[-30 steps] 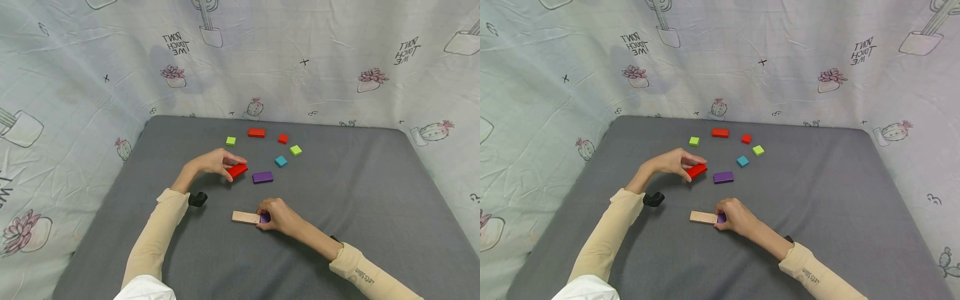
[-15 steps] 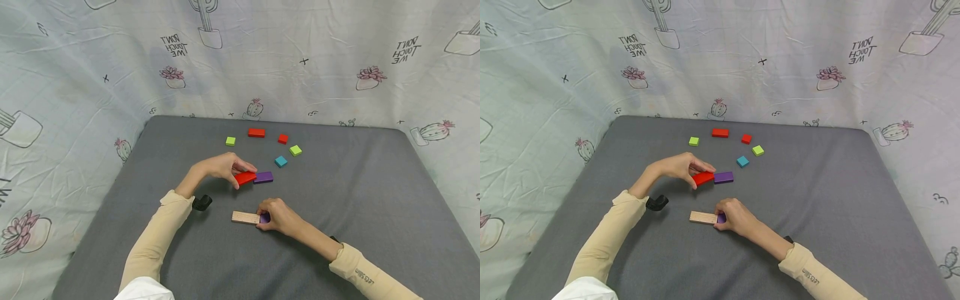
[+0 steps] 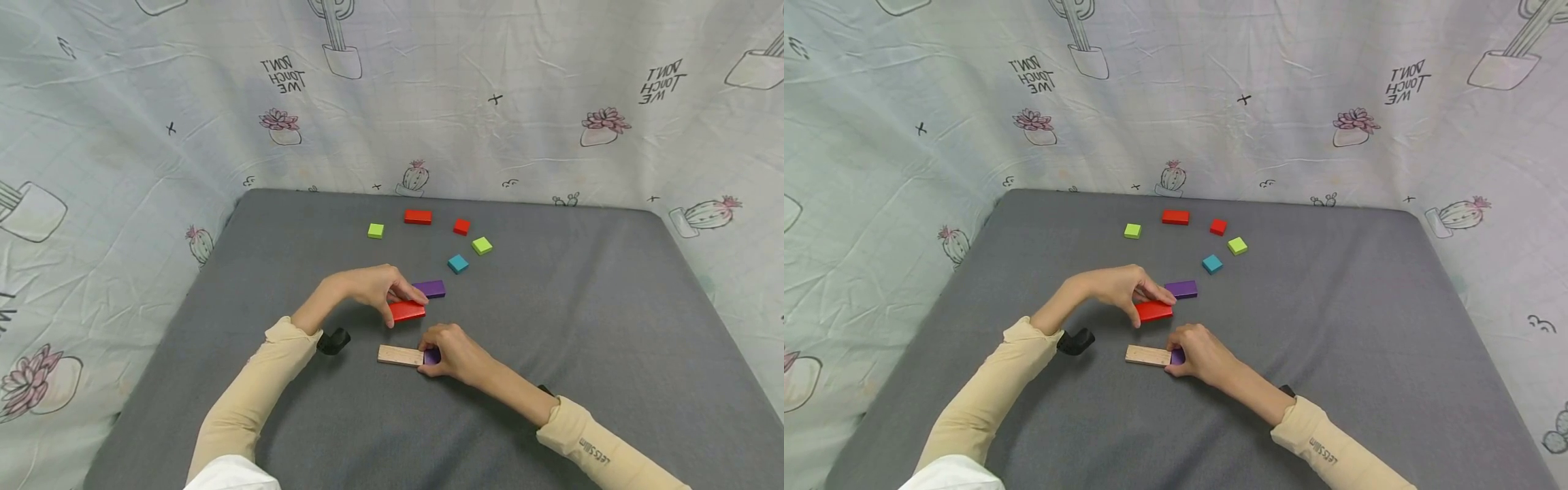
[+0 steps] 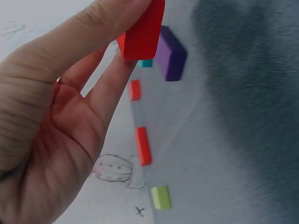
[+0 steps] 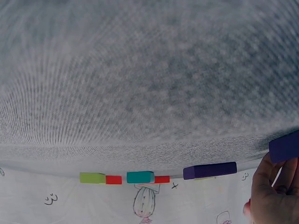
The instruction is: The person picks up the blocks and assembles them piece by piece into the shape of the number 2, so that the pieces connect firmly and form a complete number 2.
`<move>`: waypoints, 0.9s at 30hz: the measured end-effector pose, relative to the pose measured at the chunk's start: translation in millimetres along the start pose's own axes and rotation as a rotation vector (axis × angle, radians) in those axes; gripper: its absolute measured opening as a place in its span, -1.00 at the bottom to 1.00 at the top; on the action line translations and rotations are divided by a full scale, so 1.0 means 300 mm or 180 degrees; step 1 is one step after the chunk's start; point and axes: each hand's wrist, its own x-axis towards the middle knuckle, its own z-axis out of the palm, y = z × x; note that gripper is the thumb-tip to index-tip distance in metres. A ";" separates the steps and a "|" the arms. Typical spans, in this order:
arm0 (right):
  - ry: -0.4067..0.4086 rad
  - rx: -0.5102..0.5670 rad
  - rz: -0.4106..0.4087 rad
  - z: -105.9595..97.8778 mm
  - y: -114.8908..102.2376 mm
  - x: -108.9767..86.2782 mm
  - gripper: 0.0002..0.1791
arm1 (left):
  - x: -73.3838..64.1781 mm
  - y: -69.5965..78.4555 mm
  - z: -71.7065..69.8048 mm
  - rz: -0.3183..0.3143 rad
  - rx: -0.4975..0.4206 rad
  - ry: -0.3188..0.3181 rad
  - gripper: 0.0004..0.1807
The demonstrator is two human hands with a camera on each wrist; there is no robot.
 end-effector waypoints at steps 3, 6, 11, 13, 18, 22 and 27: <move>0.0007 -0.0009 -0.0002 -0.001 -0.002 0.000 -0.78 | 0.010 -0.011 0.016 -0.0026 0.0031 -0.0077 -0.28; -0.0011 -0.0007 0.0013 -0.002 -0.003 0.001 -0.78 | 0.018 -0.018 0.030 -0.0052 0.0026 -0.0153 -0.28; -0.0032 -0.0017 0.0048 -0.005 -0.005 0.002 -0.77 | 0.031 -0.023 0.041 -0.0072 0.0019 -0.0209 -0.27; -0.0020 -0.0026 0.0040 -0.005 -0.005 0.002 -0.77 | 0.035 -0.026 0.045 -0.0065 0.0026 -0.0223 -0.27; 0.0016 -0.0033 0.0004 -0.003 -0.004 0.002 -0.77 | 0.042 -0.043 0.059 -0.0138 0.0104 -0.0236 -0.23; 0.0012 -0.0004 -0.0010 0.002 -0.001 0.001 -0.78 | 0.040 -0.068 0.076 -0.0217 0.0196 -0.0238 -0.19; -0.0002 0.0002 0.0008 0.008 0.002 -0.003 -0.78 | 0.038 -0.085 0.090 -0.0095 0.0144 -0.0214 -0.19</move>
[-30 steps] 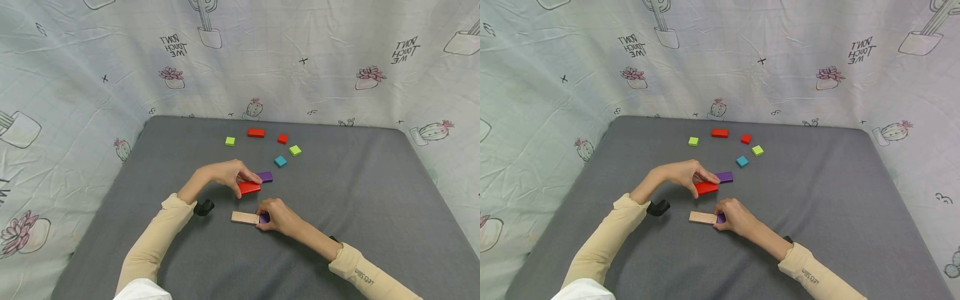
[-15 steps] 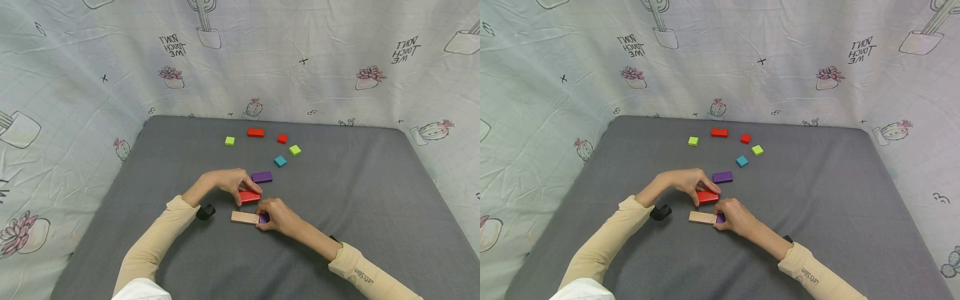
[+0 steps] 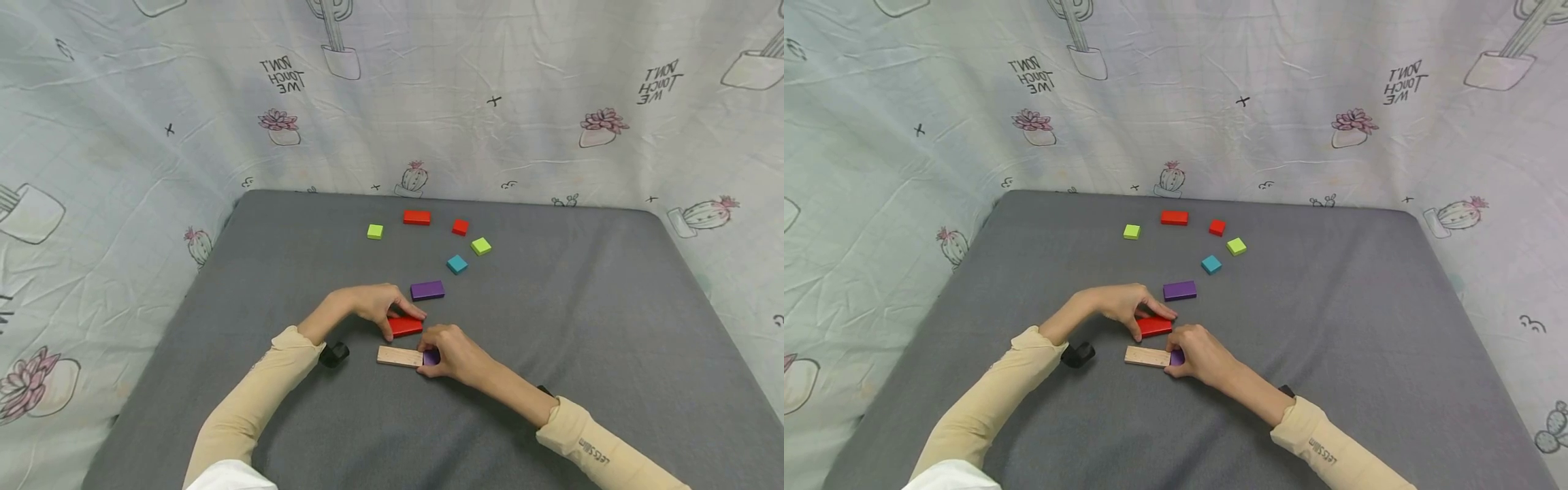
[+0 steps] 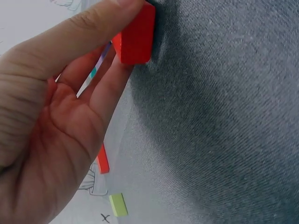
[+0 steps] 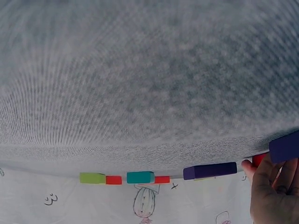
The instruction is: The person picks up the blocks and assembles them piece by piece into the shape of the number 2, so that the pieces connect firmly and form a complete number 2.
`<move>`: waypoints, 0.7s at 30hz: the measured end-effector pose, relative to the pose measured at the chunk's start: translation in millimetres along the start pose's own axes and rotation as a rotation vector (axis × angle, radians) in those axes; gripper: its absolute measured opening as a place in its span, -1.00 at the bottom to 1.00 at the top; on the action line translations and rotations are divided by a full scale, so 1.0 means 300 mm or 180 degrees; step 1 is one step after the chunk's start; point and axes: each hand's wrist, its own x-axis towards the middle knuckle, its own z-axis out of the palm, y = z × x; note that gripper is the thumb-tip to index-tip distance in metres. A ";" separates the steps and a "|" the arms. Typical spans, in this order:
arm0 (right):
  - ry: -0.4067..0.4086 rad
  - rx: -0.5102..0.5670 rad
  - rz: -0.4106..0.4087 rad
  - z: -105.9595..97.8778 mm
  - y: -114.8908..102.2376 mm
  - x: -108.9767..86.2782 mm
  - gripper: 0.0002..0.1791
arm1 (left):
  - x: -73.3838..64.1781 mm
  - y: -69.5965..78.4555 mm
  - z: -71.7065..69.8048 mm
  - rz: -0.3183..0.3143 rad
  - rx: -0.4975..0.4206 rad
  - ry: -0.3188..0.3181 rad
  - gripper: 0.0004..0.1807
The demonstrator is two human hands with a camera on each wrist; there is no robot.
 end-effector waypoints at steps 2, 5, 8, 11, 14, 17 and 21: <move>0.0001 0.0001 0.0020 0.005 -0.001 -0.002 -0.78 | -0.001 -0.004 0.006 0.0074 0.0003 0.0021 -0.21; 0.0009 0.0008 0.0033 0.012 -0.003 -0.004 -0.78 | -0.003 -0.005 0.014 0.0109 -0.0041 0.0063 -0.24; 0.0022 -0.0003 0.0035 0.019 -0.005 -0.005 -0.78 | -0.004 -0.008 0.024 0.0084 -0.0142 0.0123 -0.26; 0.0033 -0.0014 0.0030 0.025 -0.007 -0.006 -0.78 | -0.007 -0.016 0.034 0.0050 -0.0198 0.0171 -0.27; 0.0042 -0.0025 0.0024 0.030 -0.009 -0.005 -0.78 | -0.013 -0.028 0.042 0.0060 -0.0195 0.0195 -0.26; 0.0053 -0.0046 0.0014 0.035 -0.011 -0.006 -0.78 | -0.020 -0.037 0.045 0.0105 -0.0224 0.0196 -0.26; 0.0073 -0.0083 -0.0003 0.040 -0.014 -0.006 -0.78 | -0.030 -0.043 0.044 0.0237 -0.0197 0.0193 -0.32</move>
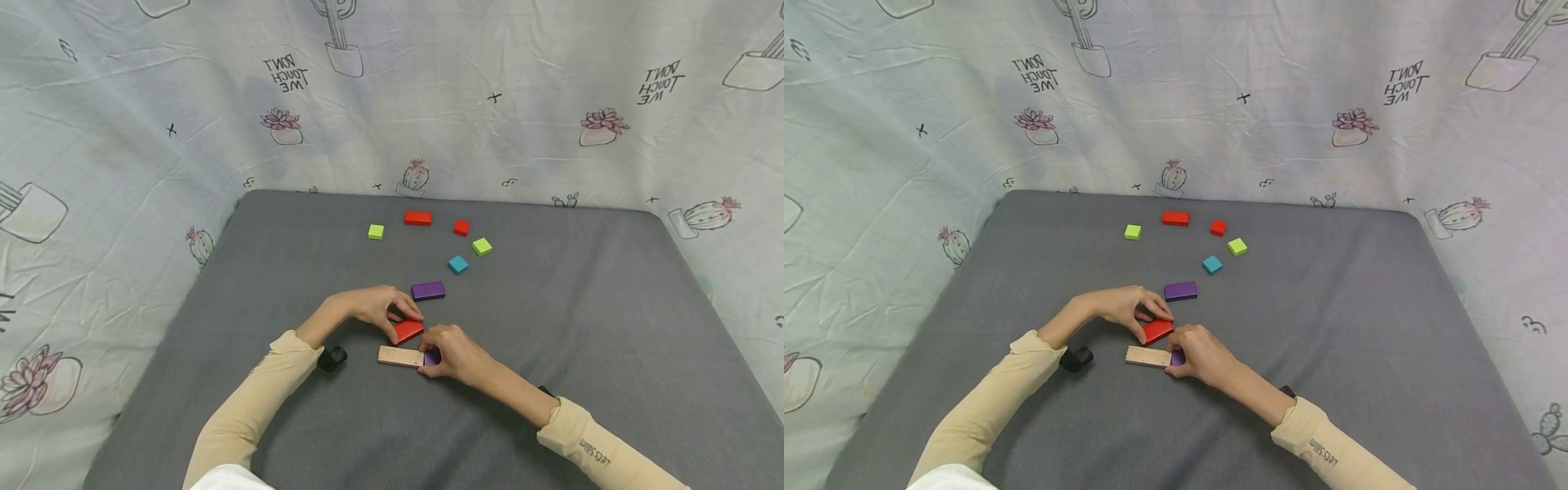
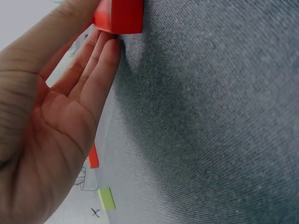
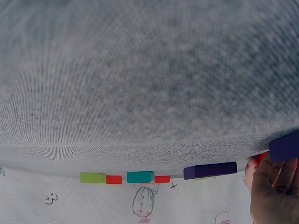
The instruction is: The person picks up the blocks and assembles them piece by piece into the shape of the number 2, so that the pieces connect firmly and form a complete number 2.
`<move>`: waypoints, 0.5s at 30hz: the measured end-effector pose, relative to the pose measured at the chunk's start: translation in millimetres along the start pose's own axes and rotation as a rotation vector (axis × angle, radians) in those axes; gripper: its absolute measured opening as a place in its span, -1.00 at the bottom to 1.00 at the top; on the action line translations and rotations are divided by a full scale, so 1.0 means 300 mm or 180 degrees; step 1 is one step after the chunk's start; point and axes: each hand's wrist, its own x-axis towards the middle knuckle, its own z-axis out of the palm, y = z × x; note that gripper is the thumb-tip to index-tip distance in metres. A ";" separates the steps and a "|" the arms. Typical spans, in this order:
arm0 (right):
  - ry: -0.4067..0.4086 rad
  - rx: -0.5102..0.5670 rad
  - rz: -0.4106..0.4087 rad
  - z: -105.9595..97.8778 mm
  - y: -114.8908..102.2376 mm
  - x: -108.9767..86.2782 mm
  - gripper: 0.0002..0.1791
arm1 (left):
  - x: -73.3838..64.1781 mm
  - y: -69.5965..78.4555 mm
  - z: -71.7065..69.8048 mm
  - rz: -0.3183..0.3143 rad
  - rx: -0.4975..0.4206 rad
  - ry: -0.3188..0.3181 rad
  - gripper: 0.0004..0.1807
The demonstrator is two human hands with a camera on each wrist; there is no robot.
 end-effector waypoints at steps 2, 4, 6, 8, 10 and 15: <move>-0.0004 -0.0005 -0.0001 -0.001 0.000 0.000 -0.78 | -0.002 -0.001 -0.003 0.0026 0.0033 -0.0006 -0.35; -0.0012 0.0003 0.0003 -0.002 0.000 0.000 -0.78 | -0.003 -0.001 -0.006 0.0024 0.0036 -0.0009 -0.37; -0.0024 0.0013 0.0012 -0.003 -0.001 0.001 -0.78 | -0.006 0.000 -0.008 -0.0008 0.0004 -0.0010 -0.38; -0.0030 0.0023 0.0020 -0.004 -0.002 0.001 -0.78 | -0.009 0.001 -0.009 -0.0044 -0.0044 0.0002 -0.38; -0.0034 0.0032 0.0028 -0.006 -0.004 0.002 -0.78 | -0.013 -0.001 -0.009 -0.0082 -0.0070 0.0021 -0.38; -0.0045 0.0044 0.0045 -0.008 -0.006 0.004 -0.78 | -0.020 -0.016 -0.003 -0.0174 -0.0064 0.0094 -0.39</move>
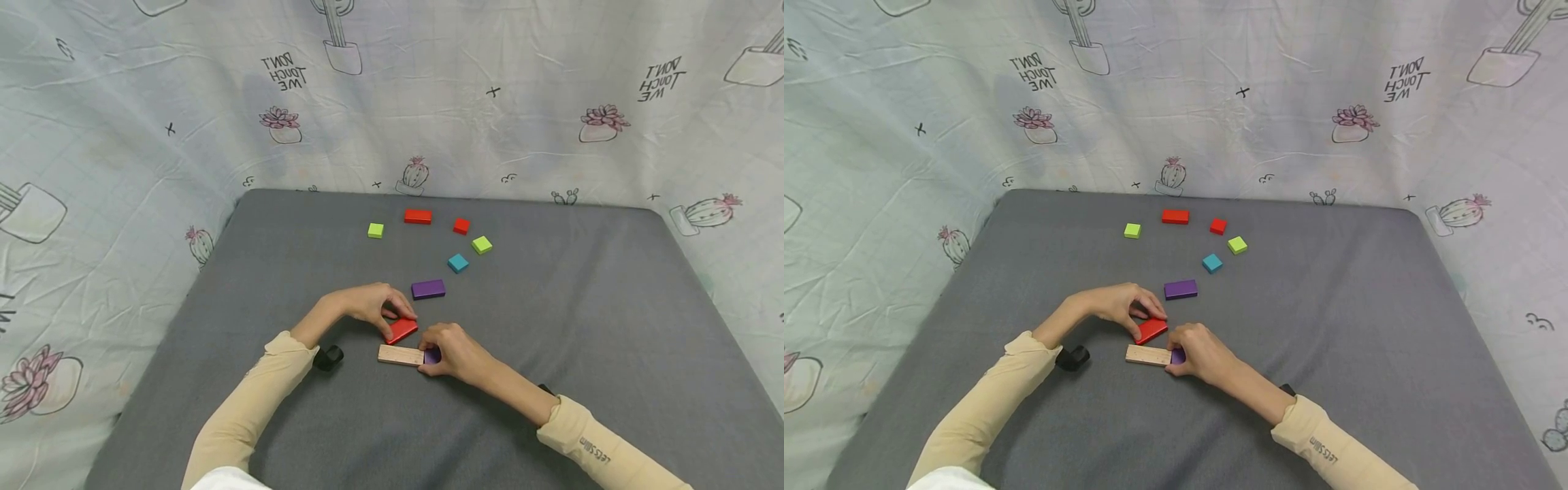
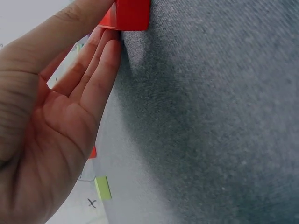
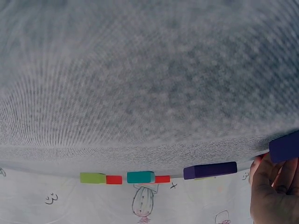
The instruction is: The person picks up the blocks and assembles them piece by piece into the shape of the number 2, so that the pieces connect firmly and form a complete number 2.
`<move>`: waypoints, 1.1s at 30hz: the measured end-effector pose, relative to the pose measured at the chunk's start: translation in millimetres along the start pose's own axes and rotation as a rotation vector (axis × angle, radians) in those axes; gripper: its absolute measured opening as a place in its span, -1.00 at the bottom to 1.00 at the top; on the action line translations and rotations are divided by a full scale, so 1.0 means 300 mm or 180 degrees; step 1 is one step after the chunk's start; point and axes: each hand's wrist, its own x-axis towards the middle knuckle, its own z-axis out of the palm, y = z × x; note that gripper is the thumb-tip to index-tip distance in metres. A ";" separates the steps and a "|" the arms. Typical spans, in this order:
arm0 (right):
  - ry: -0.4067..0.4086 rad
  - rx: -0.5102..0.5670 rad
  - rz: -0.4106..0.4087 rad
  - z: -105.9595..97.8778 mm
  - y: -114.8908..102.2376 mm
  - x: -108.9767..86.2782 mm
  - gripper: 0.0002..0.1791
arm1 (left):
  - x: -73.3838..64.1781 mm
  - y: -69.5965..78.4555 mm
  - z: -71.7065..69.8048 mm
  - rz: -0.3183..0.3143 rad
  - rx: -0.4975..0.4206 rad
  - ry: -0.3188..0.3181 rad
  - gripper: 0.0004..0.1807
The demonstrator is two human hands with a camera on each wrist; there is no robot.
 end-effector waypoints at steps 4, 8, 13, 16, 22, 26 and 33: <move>-0.0003 -0.0015 0.0013 0.000 0.002 -0.002 -0.78 | -0.005 -0.003 0.001 -0.0006 -0.0005 0.0042 -0.38; 0.0021 -0.0035 0.0020 -0.003 0.007 -0.009 -0.78 | -0.017 0.011 -0.002 0.0124 0.0146 0.0201 -0.42; 0.0049 0.0006 0.0001 -0.006 0.007 -0.011 -0.79 | -0.084 0.073 0.042 0.0289 0.0910 0.0867 -0.71; 0.0035 0.0015 0.0003 -0.007 0.006 -0.010 -0.79 | -0.125 0.116 0.113 0.0131 0.1398 0.1310 -0.80; 0.0025 0.0003 0.0012 -0.010 0.005 -0.009 -0.79 | -0.162 0.138 0.235 -0.0199 0.1611 0.1922 -0.76; 0.0013 -0.0010 0.0012 -0.016 0.005 -0.009 -0.78 | -0.168 0.125 0.272 -0.0186 0.1577 0.2073 -0.74; -0.0090 -0.0028 -0.0019 -0.025 0.004 -0.005 -0.72 | -0.176 0.103 0.305 -0.0095 0.1569 0.2301 -0.78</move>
